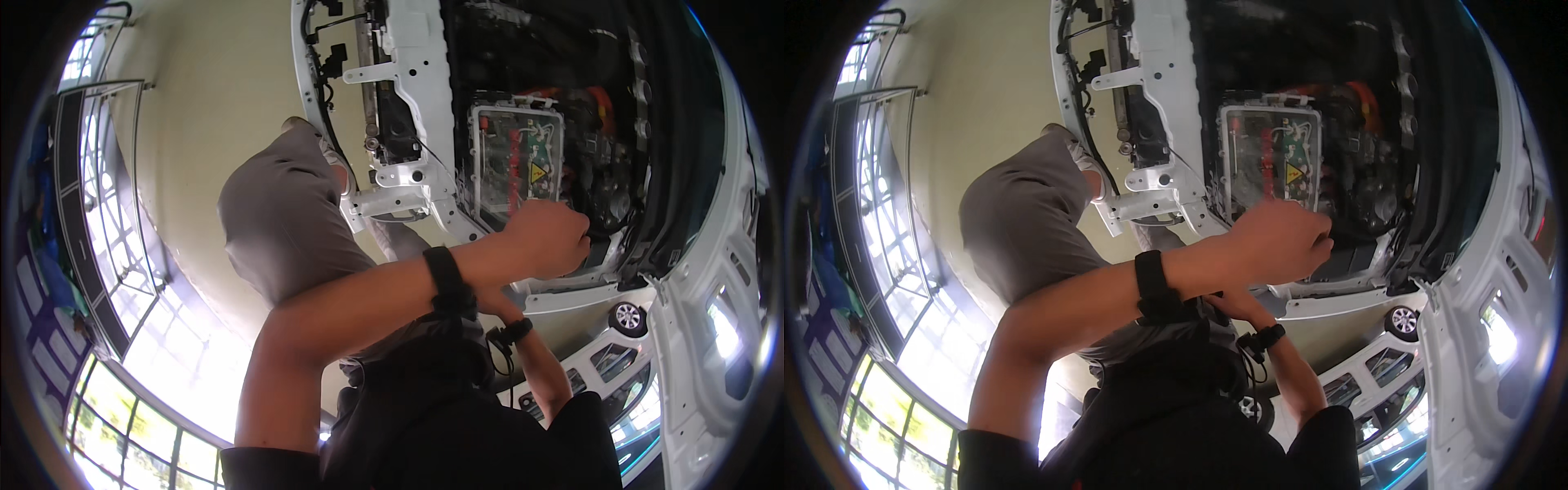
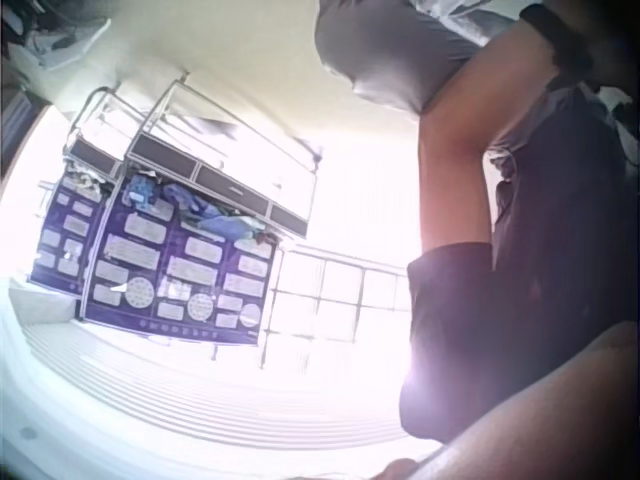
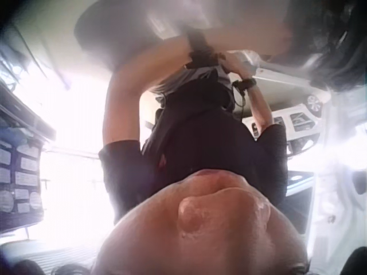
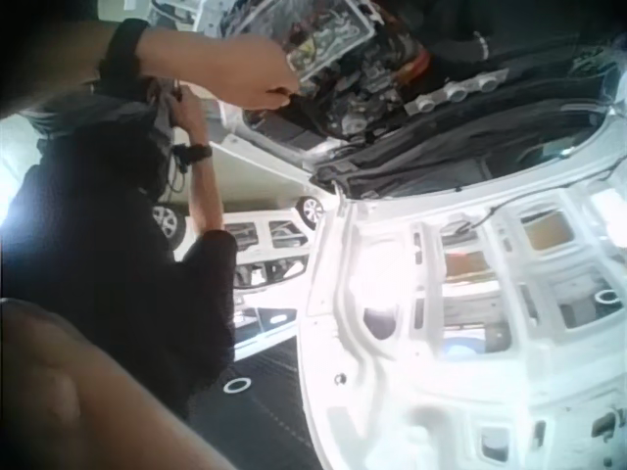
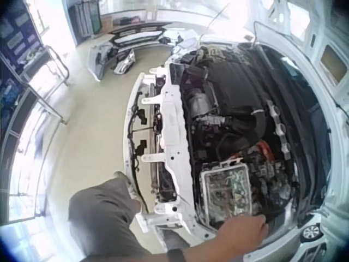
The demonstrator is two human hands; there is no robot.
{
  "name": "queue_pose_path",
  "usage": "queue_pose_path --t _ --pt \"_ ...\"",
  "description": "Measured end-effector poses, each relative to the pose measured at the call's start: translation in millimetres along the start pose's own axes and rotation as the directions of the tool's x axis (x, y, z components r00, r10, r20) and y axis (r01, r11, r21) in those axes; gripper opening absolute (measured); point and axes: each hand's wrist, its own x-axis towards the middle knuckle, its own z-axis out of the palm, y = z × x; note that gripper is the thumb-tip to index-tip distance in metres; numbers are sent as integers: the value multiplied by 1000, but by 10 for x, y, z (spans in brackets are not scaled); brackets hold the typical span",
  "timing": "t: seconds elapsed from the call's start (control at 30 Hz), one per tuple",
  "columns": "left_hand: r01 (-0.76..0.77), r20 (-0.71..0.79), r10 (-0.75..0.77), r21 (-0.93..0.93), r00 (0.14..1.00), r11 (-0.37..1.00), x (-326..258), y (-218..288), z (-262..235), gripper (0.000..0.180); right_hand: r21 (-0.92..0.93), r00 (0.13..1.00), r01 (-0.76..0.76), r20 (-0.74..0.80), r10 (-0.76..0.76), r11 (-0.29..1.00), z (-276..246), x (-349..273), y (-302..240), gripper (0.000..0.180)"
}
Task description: Inspecting or repairing components inside a car engine bay using a screwdriver.
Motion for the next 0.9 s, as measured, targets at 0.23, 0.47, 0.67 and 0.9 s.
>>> queue_pose_path --t 0.23,0.47,0.67,0.9 --pt "-8 18 8 25 1000 1000 -71 -27 98 27 11 953 92 -292 -85 996 -168 -102 -39 42" --pt "-41 35 38 96 999 994 -207 -67 189 25 53 714 360 -659 -238 932 -864 -131 212 29" --pt "-75 13 74 79 997 994 -262 4 165 24 151 428 276 -904 19 949 -1726 -132 -488 28" --pt "-128 10 128 56 992 990 -266 100 232 23 -29 207 418 -970 -127 908 -2422 203 -785 31"
